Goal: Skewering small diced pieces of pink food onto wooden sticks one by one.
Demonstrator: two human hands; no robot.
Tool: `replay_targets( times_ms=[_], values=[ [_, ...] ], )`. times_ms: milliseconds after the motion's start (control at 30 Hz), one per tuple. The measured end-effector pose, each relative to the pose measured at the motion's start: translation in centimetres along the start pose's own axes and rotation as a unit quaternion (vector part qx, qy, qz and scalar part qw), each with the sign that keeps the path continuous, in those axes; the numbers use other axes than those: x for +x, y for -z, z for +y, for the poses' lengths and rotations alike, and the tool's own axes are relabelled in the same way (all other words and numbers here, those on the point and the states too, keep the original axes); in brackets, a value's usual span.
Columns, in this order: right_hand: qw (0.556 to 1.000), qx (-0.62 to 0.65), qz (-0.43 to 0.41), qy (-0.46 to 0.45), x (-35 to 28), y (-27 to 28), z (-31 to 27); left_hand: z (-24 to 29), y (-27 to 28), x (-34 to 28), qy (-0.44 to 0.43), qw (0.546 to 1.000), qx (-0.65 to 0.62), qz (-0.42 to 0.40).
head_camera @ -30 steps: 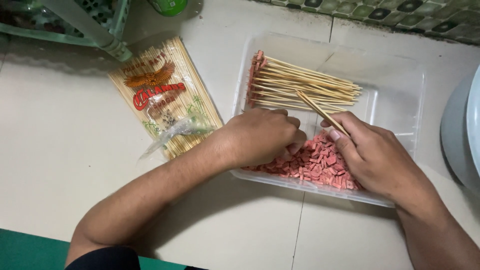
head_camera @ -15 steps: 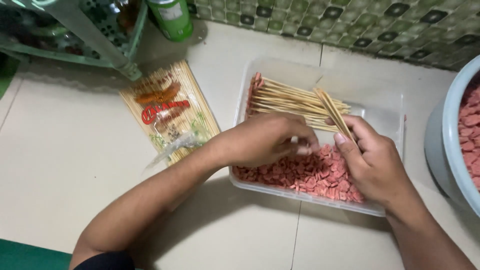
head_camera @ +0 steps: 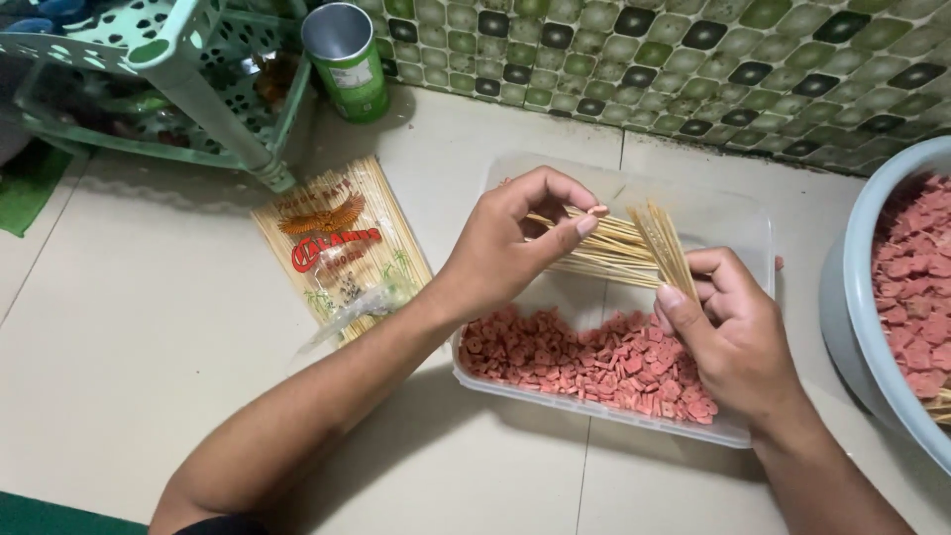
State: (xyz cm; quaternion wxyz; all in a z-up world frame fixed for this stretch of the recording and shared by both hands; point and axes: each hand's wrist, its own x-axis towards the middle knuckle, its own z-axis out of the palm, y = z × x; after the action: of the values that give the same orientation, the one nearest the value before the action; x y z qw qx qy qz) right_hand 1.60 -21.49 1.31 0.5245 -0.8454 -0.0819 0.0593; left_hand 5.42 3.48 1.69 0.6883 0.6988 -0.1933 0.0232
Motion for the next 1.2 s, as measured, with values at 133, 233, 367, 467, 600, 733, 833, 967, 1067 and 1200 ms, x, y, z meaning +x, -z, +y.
replay_targets(
  times_ms=[133, 233, 367, 467, 600, 733, 833, 967, 1067, 1200],
  values=[
    [0.999, 0.031, 0.002, -0.017, -0.04, -0.03, 0.09, 0.1, 0.02, -0.01, 0.005, 1.0, -0.014, -0.004],
    [0.999, 0.044, 0.0, -0.01, -0.06, 0.01, 0.25, 0.23, 0.1, -0.09, -0.003, 0.999, -0.038, -0.001],
    [0.998, 0.058, -0.018, 0.013, -0.16, -0.05, 0.35, 0.48, 0.15, -0.1, 0.002, 0.998, -0.059, 0.001],
    [0.998, 0.051, -0.024, 0.021, -0.19, -0.1, 0.4, 0.62, 0.14, -0.14, 0.007, 0.998, -0.064, 0.007],
    [0.998, 0.036, -0.037, 0.034, -0.06, -0.06, 0.33, 0.5, 0.23, -0.02, -0.007, 0.998, -0.057, 0.008],
    [0.999, 0.021, -0.034, 0.002, -0.12, -0.01, 0.23, 0.42, 0.21, -0.13, -0.016, 0.998, -0.053, 0.007],
    [0.999, 0.017, -0.034, 0.003, -0.05, 0.0, 0.36, 0.28, 0.24, -0.04, -0.031, 0.999, -0.038, 0.006],
    [0.999, 0.017, -0.036, -0.008, 0.01, 0.02, 0.37, 0.18, 0.26, -0.05, -0.033, 0.999, -0.018, 0.002],
    [0.999, 0.012, -0.035, -0.016, -0.1, 0.0, 0.24, 0.04, 0.09, -0.07, -0.039, 0.999, -0.001, -0.001],
    [0.999, 0.009, -0.037, -0.019, -0.06, 0.01, 0.2, 0.14, 0.01, -0.21, -0.051, 0.998, 0.043, 0.002]
  ],
)
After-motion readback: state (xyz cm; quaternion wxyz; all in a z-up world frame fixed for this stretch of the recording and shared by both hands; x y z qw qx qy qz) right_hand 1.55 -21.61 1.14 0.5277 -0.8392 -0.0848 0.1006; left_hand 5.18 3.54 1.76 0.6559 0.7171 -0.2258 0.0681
